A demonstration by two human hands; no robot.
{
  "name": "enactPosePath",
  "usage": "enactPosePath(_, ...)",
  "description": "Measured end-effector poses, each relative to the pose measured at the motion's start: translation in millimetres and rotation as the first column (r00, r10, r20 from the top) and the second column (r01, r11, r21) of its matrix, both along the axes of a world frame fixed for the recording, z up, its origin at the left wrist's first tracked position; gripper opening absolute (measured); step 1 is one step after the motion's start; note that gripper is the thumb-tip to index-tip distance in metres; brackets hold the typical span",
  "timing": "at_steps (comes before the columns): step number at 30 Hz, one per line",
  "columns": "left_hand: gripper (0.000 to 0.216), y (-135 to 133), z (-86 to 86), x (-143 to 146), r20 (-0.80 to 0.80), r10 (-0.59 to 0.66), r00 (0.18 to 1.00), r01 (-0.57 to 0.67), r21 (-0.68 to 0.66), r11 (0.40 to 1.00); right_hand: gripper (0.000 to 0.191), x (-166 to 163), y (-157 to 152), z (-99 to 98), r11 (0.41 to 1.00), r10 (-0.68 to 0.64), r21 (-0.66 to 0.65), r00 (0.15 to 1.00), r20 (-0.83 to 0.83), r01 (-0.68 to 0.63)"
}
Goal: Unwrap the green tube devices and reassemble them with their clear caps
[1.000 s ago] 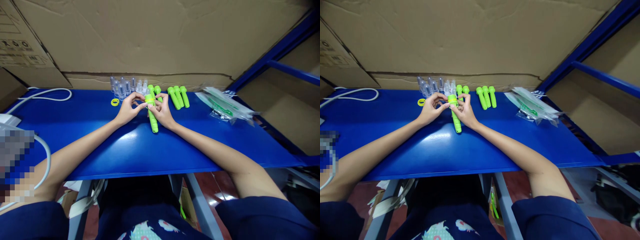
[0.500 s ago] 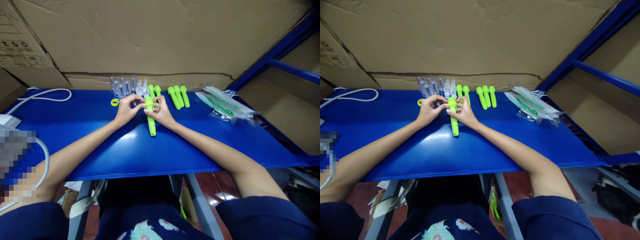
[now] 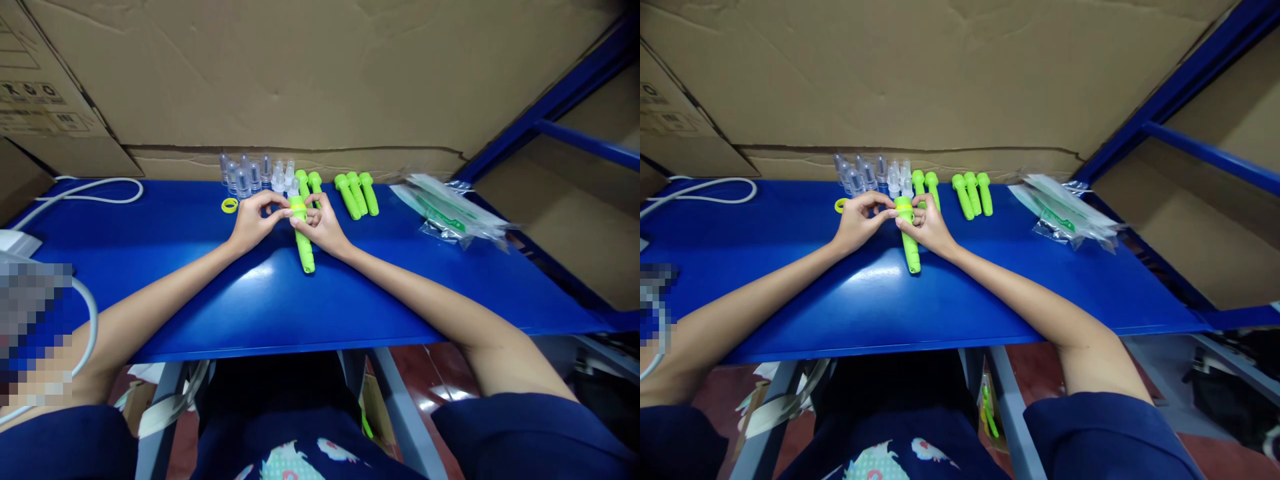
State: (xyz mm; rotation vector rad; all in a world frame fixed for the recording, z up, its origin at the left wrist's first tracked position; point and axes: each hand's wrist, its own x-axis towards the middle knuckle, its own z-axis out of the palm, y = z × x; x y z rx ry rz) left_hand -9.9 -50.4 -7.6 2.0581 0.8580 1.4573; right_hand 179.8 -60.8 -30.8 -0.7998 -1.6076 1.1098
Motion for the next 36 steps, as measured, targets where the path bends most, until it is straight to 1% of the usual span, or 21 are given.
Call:
enactPosePath(7,0.010,1,-1.2,1,0.018,-0.010,1.000,0.010,0.027,1.000,0.071,-1,0,0.5,1.000,0.006,-0.026,1.000,-0.008,-0.006)
enactPosePath(10,0.010,2,-1.5,1,0.030,-0.010,0.999,0.008,0.052,0.999,0.071,-2,-3,4.5,0.999,-0.014,-0.047,0.999,-0.042,0.012)
enactPosePath(12,0.010,2,-0.8,0,0.031,-0.003,1.000,0.001,0.078,0.997,0.069,-1,-4,8.7,0.996,-0.012,-0.084,0.999,-0.050,0.008)
enactPosePath(16,0.009,4,1.2,-2,0.015,-0.001,1.000,-0.001,0.123,0.992,0.064,2,-1,14.0,0.980,0.056,-0.188,0.997,-0.059,-0.066)
enactPosePath(19,0.015,7,0.9,-2,0.026,-0.009,1.000,0.005,0.131,0.991,0.065,3,3,12.2,0.969,0.090,-0.218,0.989,-0.119,-0.115)
enactPosePath(25,0.017,8,-2.6,-2,0.024,0.028,0.999,-0.031,0.131,0.991,0.066,3,7,7.0,0.958,0.129,-0.229,0.973,-0.191,-0.172)
enactPosePath(29,0.016,7,-3.2,-3,0.005,0.052,0.999,-0.052,0.112,0.992,0.064,3,7,6.6,0.957,0.155,-0.212,0.968,-0.200,-0.197)
enactPosePath(36,0.010,5,-1.3,-3,-0.016,0.085,0.996,-0.083,0.108,0.991,0.062,4,7,4.9,0.941,0.212,-0.220,0.956,-0.202,-0.256)
